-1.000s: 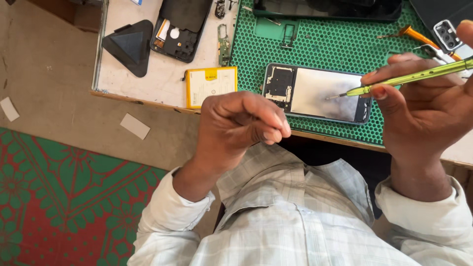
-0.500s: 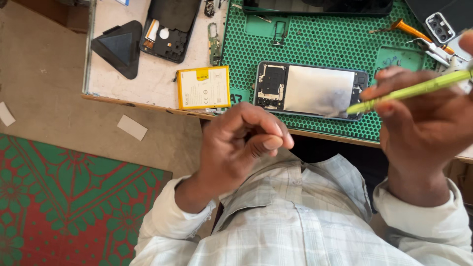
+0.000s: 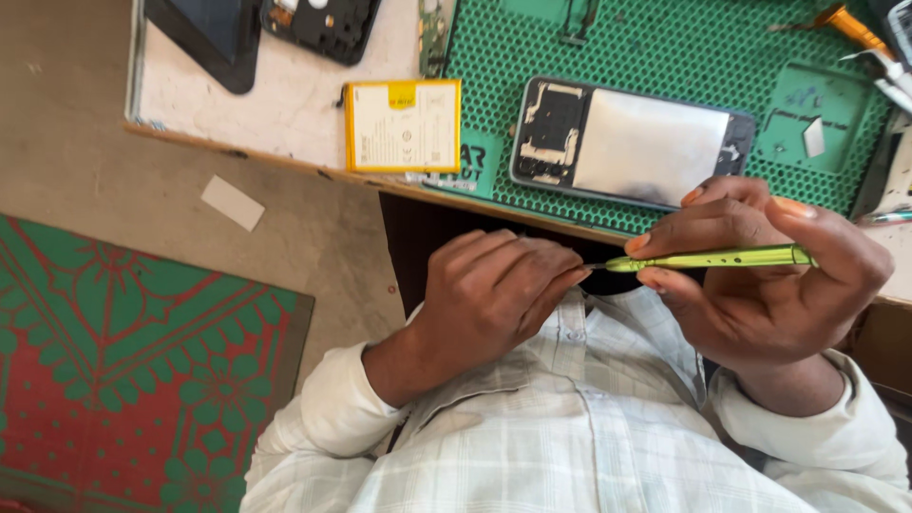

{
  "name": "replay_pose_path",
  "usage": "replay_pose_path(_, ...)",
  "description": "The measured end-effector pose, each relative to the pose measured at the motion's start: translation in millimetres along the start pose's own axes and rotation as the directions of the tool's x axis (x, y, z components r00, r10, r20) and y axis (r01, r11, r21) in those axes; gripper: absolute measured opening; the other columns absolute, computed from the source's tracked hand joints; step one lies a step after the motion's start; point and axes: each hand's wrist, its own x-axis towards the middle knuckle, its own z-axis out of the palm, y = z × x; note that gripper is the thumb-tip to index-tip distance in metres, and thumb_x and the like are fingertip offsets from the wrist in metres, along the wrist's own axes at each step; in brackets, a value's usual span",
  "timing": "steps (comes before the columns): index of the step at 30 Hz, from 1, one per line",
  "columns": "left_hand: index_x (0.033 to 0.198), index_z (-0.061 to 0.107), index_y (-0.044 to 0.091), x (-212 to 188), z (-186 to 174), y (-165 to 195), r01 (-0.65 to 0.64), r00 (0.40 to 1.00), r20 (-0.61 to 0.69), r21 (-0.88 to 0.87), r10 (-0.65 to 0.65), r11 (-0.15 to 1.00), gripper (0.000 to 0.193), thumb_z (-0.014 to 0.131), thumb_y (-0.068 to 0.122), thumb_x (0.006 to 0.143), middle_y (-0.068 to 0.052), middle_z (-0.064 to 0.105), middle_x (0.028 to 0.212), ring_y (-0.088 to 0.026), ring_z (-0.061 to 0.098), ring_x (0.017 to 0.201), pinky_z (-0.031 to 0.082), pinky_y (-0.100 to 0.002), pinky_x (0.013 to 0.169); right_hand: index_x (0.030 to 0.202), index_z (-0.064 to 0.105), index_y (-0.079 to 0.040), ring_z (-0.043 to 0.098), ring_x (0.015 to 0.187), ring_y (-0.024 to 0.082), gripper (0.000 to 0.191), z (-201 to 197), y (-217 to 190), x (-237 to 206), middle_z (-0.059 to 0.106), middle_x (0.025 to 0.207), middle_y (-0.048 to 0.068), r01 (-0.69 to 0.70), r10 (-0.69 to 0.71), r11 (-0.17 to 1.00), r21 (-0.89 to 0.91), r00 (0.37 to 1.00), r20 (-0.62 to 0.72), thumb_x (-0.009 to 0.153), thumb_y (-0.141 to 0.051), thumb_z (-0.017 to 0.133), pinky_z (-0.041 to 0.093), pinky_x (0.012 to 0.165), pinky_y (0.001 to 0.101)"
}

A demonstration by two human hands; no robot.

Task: The person uses a green screwdriver to remove screws from a disassembled smartphone, then applies glue from a tube to the phone's internal frame. The person secures the phone with rubber bands and inspects the assembly.

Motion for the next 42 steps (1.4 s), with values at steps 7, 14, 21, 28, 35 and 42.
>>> replay_pose_path(7, 0.1, 0.071, 0.008, -2.9, 2.0, -2.0, -0.006, 0.999, 0.042, 0.112, 0.001, 0.994, 0.018, 0.084, 0.019, 0.094, -0.003, 0.071, 0.088, -0.019, 0.067, 0.077, 0.047, -0.035, 0.066, 0.151, 0.023, -0.01, 0.076, 0.083, 0.023, 0.082, 0.8, 3.5, 0.2, 0.075, 0.093, 0.016, 0.069, -0.07, 0.997, 0.016, 0.997, 0.025, 0.093, -0.008, 0.08, 0.053, 0.077, 0.0347)
replay_pose_path(14, 0.104, 0.071, 0.006, -6.3, 4.6, -3.8, -0.051, 0.997, 0.067, 0.158, 0.041, 0.986, 0.014, 0.077, 0.017, 0.099, -0.003, 0.073, 0.096, -0.018, 0.069, 0.083, 0.049, -0.034, 0.071, 0.159, 0.034, -0.017, 0.076, 0.087, 0.025, 0.08, 14.4, 0.4, 4.6, 0.075, 0.098, 0.012, 0.065, -0.071, 0.984, 0.164, 0.997, 0.031, 0.092, -0.004, 0.077, 0.058, 0.076, 0.0346)
replay_pose_path(21, 0.107, 0.072, 0.006, -6.4, 5.9, -2.4, -0.075, 0.996, 0.061, 0.255, 0.062, 0.964, 0.015, 0.077, 0.018, 0.099, -0.004, 0.074, 0.1, -0.017, 0.069, 0.082, 0.049, -0.033, 0.07, 0.159, 0.029, -0.016, 0.077, 0.091, 0.027, 0.08, 9.4, -2.5, 10.9, 0.073, 0.101, 0.014, 0.086, -0.109, 0.98, 0.179, 0.986, 0.125, 0.094, 0.006, 0.07, 0.062, 0.083, 0.0379)
replay_pose_path(28, 0.117, 0.067, 0.008, 12.3, -1.3, -8.6, 0.104, 0.991, -0.106, 0.286, -0.076, 0.953, 0.02, 0.077, 0.016, 0.102, -0.005, 0.067, 0.125, -0.018, 0.069, 0.085, 0.05, -0.033, 0.068, 0.157, 0.032, -0.012, 0.075, 0.093, 0.02, 0.073, 3.0, 28.8, 47.1, 0.077, 0.108, 0.011, 0.193, -0.19, 0.981, -0.024, 0.977, 0.093, 0.098, 0.005, 0.073, 0.05, 0.088, 0.0366)
replay_pose_path(35, 0.127, 0.065, 0.004, 28.7, -4.4, -16.8, 0.257, 0.966, -0.065, 0.242, -0.249, 0.935, 0.027, 0.075, 0.007, 0.102, -0.004, 0.062, 0.131, -0.022, 0.072, 0.084, 0.055, -0.033, 0.069, 0.154, 0.029, -0.007, 0.073, 0.107, 0.019, 0.061, 10.0, 47.4, 68.9, 0.076, 0.115, 0.007, 0.28, -0.232, 0.937, -0.208, 0.946, 0.227, 0.111, 0.004, 0.07, 0.04, 0.107, 0.0394)
replay_pose_path(42, 0.128, 0.066, 0.003, 28.5, -3.0, -19.0, 0.255, 0.967, -0.059, 0.271, -0.249, 0.928, 0.027, 0.073, 0.005, 0.102, -0.005, 0.063, 0.131, -0.023, 0.073, 0.09, 0.056, -0.035, 0.072, 0.154, 0.03, -0.007, 0.074, 0.105, 0.02, 0.064, 12.5, 51.5, 65.8, 0.076, 0.114, 0.008, 0.276, -0.233, 0.942, -0.192, 0.948, 0.219, 0.108, 0.007, 0.071, 0.041, 0.107, 0.0421)
